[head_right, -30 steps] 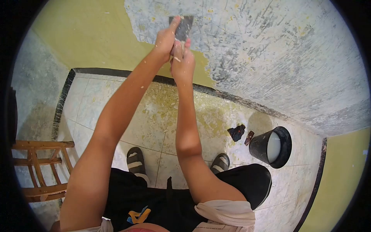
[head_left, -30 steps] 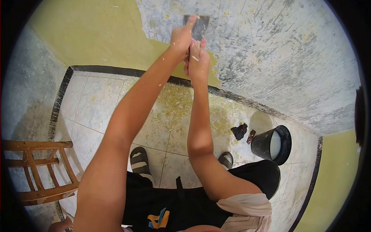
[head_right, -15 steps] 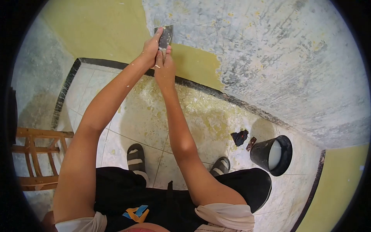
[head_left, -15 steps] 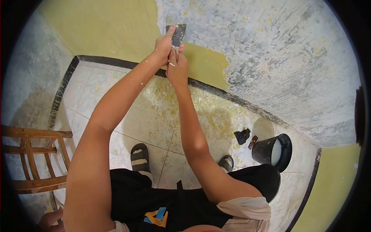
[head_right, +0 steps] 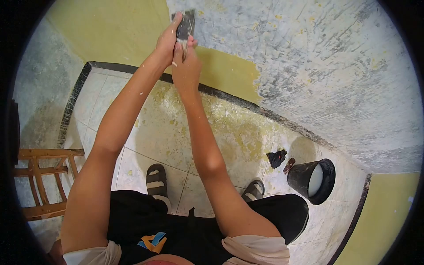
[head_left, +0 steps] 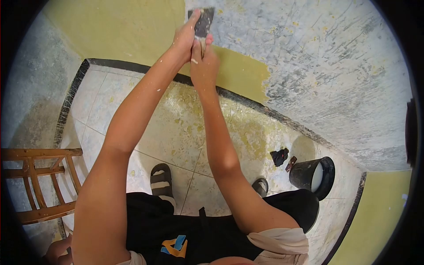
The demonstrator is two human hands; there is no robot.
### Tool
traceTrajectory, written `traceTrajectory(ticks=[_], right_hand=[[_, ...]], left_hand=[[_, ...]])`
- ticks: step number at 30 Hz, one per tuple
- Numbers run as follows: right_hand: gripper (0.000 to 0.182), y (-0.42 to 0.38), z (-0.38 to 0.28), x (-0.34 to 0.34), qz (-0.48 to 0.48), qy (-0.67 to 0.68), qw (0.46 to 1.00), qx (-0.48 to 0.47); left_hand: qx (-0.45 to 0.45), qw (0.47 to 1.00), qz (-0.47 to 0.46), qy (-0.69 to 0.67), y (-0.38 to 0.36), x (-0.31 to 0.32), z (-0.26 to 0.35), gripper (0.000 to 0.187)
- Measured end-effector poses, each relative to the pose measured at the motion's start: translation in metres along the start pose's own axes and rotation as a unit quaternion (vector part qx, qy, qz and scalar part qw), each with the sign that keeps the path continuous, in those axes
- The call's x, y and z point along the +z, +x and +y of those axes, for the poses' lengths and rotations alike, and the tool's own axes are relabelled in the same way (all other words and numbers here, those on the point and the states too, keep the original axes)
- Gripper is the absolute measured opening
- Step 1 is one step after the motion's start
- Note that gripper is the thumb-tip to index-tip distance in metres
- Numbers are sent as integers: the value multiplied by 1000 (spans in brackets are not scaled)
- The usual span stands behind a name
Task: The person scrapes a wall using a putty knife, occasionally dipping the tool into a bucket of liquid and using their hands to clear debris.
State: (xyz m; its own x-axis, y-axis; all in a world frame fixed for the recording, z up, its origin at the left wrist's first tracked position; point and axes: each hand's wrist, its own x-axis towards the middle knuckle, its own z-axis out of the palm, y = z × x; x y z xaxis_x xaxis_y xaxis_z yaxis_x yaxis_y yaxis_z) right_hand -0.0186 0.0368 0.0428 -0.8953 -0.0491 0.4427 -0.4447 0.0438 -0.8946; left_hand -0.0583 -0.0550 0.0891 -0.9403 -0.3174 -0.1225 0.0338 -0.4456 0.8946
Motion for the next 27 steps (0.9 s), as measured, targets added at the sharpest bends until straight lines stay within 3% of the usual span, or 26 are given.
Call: traceTrajectory(ticks=[4, 6, 7, 10, 13, 15, 16, 18, 21, 25, 27], right_hand=[[46, -26, 50, -1, -1, -4, 999, 52], [45, -31, 77, 5, 2, 25, 997, 74], [37, -30, 88, 7, 21, 11, 998, 54], [38, -40, 96, -4, 26, 38, 997, 60], [38, -55, 85, -28, 18, 134, 983, 120], [38, -74, 86, -43, 19, 183, 969, 164], [39, -85, 96, -49, 38, 230, 952, 196], [40, -103, 114, -55, 62, 281, 930, 229], [41, -121, 131, -71, 88, 300, 917, 249], [41, -127, 150, -93, 67, 253, 933, 245], [42, -126, 156, -99, 72, 235, 938, 245]], left_hand=[[-38, 999, -36, 14, -6, -10, -37, 58], [-95, 994, 10, 53, -9, -10, -50, 61], [-98, 994, 13, 51, -7, -9, -53, 61], [-77, 997, 17, 12, -8, -9, -68, 63], [-103, 994, -17, 28, -20, -3, -82, 61], [-130, 981, -111, 90, -31, -2, -87, 52], [-133, 980, -114, 91, -25, -6, -102, 52], [-104, 936, -193, 275, -13, -16, -133, 46], [-129, 917, -214, 312, -19, -14, -148, 44], [-139, 924, -202, 293, -30, -4, -169, 44], [-145, 937, -142, 283, -36, 5, -176, 42]])
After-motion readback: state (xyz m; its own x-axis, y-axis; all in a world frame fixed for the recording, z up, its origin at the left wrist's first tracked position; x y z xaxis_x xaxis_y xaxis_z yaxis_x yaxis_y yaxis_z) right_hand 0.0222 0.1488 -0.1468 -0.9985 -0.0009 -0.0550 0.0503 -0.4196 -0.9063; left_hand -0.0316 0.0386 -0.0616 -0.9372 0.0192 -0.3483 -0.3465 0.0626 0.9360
